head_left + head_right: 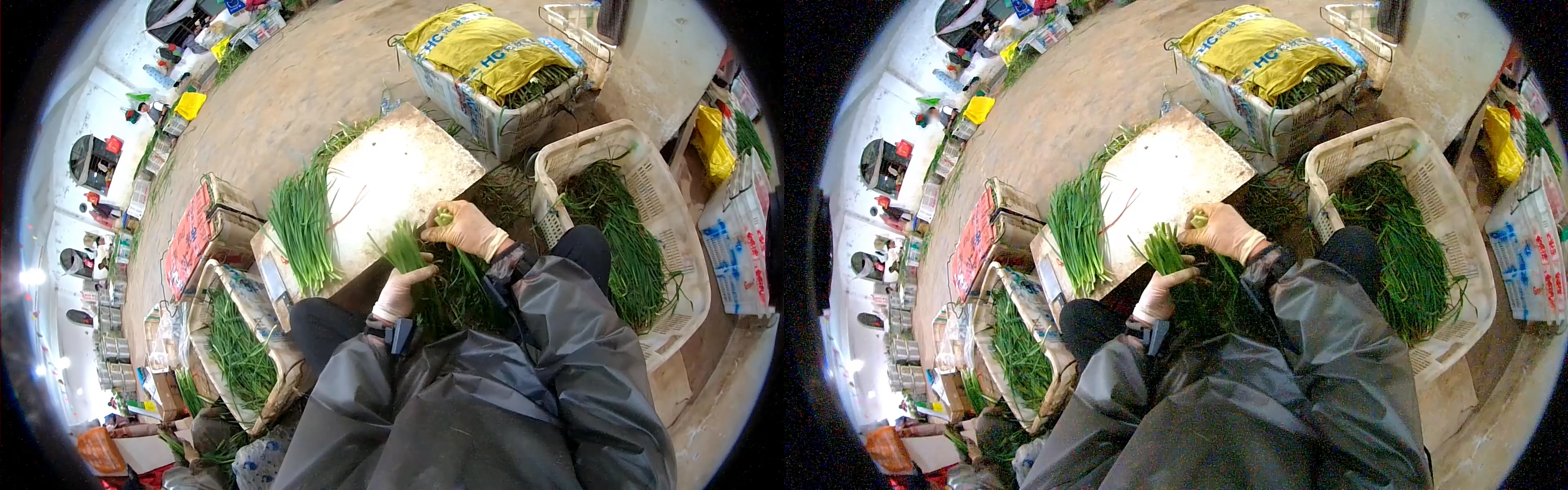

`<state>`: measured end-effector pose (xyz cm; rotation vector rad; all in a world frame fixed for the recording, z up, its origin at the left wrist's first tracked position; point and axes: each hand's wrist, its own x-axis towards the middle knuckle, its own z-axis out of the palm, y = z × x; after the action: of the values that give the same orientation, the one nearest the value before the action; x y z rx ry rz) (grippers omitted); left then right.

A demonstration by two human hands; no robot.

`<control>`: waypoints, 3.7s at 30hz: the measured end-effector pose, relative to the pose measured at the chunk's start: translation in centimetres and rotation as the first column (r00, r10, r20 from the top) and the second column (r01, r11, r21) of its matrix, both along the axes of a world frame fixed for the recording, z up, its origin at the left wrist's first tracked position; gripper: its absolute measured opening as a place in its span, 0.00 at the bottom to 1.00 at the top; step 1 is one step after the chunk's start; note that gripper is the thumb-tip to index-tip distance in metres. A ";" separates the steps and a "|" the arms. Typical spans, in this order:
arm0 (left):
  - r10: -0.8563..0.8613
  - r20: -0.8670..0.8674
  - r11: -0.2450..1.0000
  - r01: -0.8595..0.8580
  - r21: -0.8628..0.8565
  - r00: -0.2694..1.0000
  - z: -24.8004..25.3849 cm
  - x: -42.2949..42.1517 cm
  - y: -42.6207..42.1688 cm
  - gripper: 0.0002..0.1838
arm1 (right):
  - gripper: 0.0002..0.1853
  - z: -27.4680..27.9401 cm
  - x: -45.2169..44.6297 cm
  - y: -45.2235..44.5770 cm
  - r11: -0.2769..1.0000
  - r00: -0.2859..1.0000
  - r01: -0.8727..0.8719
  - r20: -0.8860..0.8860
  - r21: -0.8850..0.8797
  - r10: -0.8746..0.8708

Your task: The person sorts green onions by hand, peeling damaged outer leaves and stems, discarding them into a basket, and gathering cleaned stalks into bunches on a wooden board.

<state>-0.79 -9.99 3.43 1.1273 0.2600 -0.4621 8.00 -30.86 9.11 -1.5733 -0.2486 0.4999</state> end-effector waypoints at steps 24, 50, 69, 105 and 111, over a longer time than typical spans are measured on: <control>0.062 0.101 0.972 -0.038 -0.231 0.993 -1.2 0.0 0.6 0.19 | 0.18 -1.1 -0.1 0.3 0.982 0.985 0.069 -0.169 0.177 -0.038; 0.146 0.144 0.981 -0.124 -0.151 0.979 2.7 -0.1 -1.3 0.26 | 0.17 -1.3 0.3 -0.1 0.965 0.975 -0.058 -0.193 0.257 0.111; 0.178 0.140 0.984 -0.175 -0.037 0.974 1.0 0.2 0.1 0.18 | 0.12 -2.0 0.9 -0.6 0.985 0.989 -0.021 -0.142 0.172 0.046; 0.117 0.111 0.993 -0.119 0.011 0.987 1.3 0.2 -0.2 0.22 | 0.10 -1.6 1.8 -1.8 0.963 0.856 0.262 0.446 0.059 -0.260; 0.043 0.097 0.998 -0.040 -0.038 0.994 0.9 0.0 -1.3 0.14 | 0.19 -1.6 -1.1 1.6 0.999 0.951 -0.013 0.308 -0.038 0.024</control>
<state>-0.83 -11.31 4.31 1.1037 0.1888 -0.3726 6.87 -29.31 7.50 -1.6832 -0.4954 0.2709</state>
